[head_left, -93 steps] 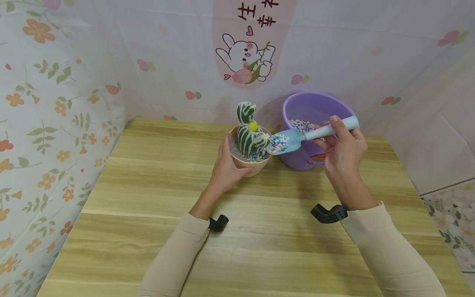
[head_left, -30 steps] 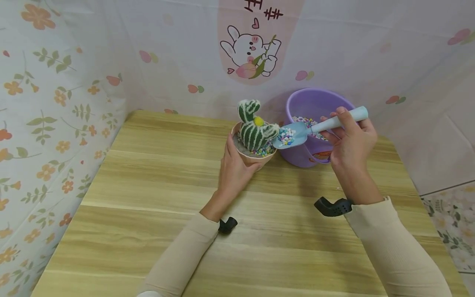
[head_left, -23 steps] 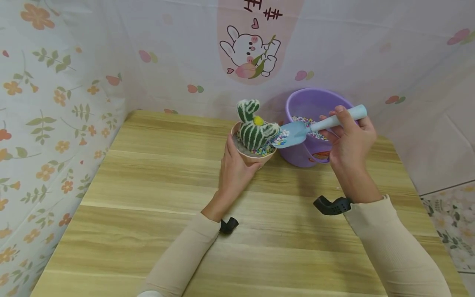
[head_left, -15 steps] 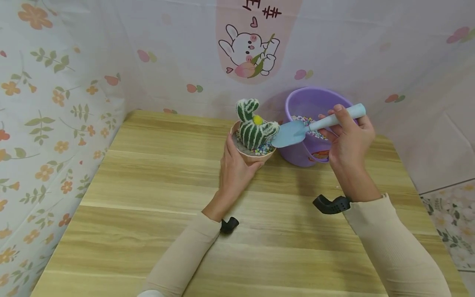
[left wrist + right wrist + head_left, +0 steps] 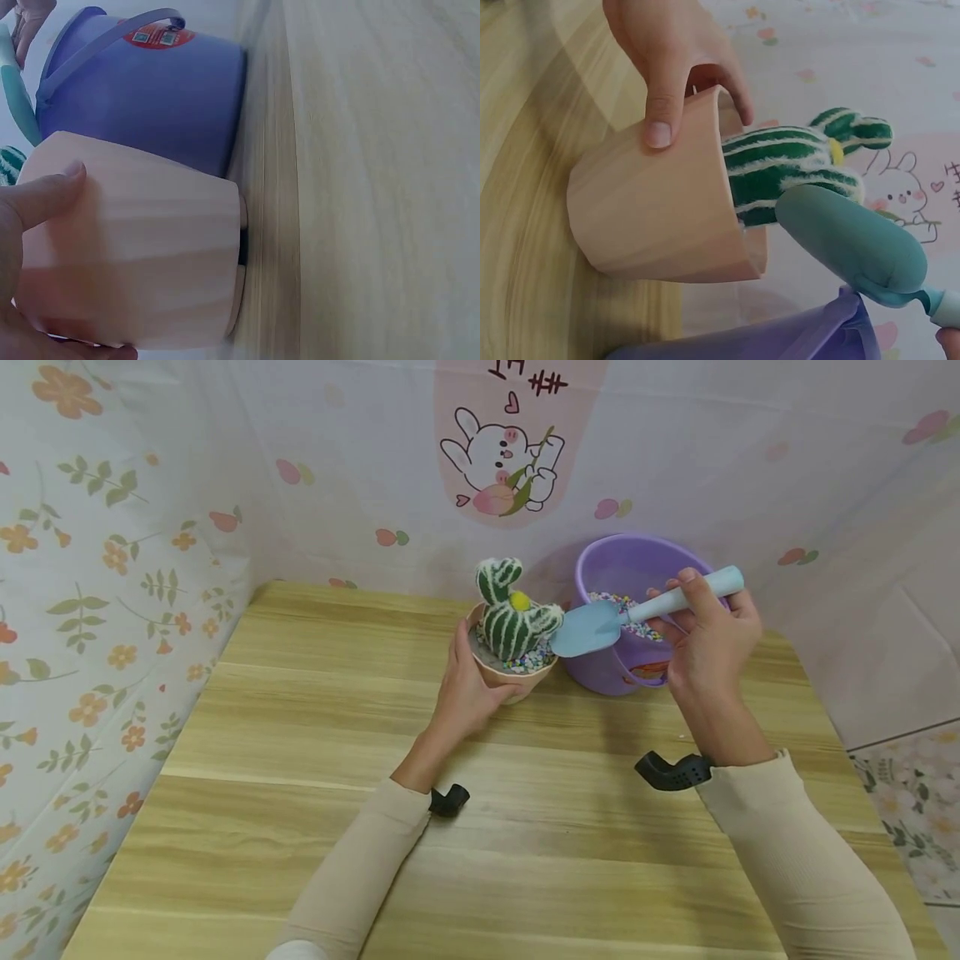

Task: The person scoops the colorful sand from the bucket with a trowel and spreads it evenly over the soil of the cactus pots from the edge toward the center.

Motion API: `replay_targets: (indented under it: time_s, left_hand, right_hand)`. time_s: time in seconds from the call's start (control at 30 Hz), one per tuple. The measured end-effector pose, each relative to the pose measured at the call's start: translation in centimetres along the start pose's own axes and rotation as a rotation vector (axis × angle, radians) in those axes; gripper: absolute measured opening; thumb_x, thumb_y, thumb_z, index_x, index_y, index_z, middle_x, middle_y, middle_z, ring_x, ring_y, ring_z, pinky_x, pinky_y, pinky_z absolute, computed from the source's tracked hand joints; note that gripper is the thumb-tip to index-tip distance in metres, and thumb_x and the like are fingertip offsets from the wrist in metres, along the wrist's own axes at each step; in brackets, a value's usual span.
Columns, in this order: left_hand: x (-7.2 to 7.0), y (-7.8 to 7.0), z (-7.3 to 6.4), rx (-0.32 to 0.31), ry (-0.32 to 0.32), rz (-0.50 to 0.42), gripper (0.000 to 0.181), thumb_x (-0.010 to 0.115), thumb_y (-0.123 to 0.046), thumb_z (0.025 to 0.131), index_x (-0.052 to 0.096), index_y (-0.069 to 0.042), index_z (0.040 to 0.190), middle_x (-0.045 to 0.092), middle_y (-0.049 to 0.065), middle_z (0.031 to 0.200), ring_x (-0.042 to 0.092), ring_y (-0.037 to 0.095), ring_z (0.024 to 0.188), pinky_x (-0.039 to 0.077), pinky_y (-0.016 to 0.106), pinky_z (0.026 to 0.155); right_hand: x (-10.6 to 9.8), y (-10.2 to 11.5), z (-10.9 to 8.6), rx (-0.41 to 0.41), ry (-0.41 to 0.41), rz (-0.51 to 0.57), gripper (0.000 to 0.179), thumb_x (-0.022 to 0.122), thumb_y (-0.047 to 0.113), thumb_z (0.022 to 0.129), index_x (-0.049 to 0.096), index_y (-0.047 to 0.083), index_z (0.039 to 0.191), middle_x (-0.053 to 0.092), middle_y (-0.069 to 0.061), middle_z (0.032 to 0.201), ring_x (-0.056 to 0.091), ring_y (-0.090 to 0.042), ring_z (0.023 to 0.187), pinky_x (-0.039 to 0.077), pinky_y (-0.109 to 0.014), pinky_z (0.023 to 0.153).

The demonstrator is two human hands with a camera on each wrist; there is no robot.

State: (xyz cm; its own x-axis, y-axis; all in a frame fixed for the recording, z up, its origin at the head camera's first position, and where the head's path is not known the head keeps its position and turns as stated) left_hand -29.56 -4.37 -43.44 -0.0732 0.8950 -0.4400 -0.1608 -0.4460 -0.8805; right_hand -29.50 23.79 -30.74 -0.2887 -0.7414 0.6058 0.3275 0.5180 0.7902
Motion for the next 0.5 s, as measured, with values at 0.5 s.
replay_targets:
  time_s: [0.5]
  left_hand:
    - [-0.3,-0.9,-0.7,0.045,-0.102,0.054,0.125,0.09,-0.034,0.067,0.005,-0.01,0.155,0.02,0.016,0.157,0.029,0.033,0.142,0.034,0.049,0.11]
  right_hand:
    - [-1.6,2.5,3.6,0.036,-0.105,0.106,0.025,0.075,0.001,0.083,0.059,-0.002,0.101,0.064,-0.018,0.082,0.07,-0.039,0.071,0.057,-0.047,0.058]
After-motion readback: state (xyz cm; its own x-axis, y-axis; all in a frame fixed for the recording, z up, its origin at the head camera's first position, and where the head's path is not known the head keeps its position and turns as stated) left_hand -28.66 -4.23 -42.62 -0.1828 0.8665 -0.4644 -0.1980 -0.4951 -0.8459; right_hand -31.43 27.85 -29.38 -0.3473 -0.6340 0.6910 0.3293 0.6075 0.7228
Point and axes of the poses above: each hand's wrist, its own z-axis towards the middle knuckle, its own x-axis out of the palm, y = z × x, the point moved 10 cm from there along z, towards the middle knuckle
